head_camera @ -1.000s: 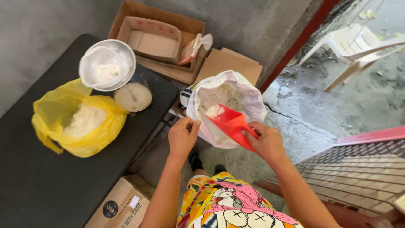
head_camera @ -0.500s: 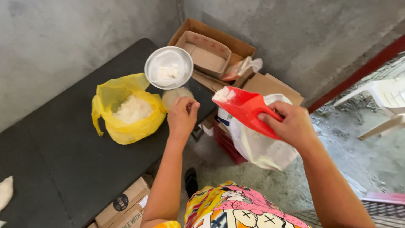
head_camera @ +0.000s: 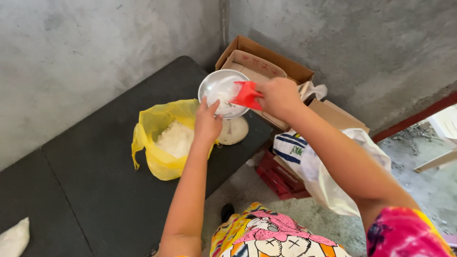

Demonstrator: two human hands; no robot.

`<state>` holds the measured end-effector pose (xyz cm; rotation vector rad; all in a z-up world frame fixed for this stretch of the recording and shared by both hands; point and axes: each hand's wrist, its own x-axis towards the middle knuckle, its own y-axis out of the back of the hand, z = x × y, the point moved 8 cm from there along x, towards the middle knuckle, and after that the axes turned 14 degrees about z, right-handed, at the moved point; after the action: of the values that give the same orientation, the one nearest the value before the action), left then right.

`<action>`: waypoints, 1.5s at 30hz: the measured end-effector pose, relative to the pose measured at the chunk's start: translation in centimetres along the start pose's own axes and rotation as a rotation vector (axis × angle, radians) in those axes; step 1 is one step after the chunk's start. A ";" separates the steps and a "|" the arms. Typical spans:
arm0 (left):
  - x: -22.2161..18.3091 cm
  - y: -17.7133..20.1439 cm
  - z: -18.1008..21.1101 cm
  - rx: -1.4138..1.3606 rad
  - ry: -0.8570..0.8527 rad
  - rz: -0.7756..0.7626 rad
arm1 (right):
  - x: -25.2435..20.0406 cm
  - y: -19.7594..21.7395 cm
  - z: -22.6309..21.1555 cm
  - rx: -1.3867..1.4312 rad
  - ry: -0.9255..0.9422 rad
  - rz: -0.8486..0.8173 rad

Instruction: Repeatedly scoop white powder from a large bag into a small bowl on a scale to measure it.

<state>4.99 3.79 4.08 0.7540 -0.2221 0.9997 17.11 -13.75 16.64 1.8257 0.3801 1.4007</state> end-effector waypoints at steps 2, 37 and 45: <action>0.5 -0.6 -0.5 0.054 -0.028 -0.037 | 1.4 -3.2 -1.0 -0.077 0.086 -0.024; -17.1 -7.1 19.2 -0.319 -0.136 -0.166 | -30.8 22.1 14.7 0.337 -1.022 0.014; -23.6 -12.7 19.2 -0.003 -0.100 -0.283 | -38.3 14.2 17.1 -0.069 -0.794 -0.379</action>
<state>5.77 -28.97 0.43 0.8089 -0.1967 0.6941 16.40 -54.69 -0.32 1.9548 0.2322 0.3695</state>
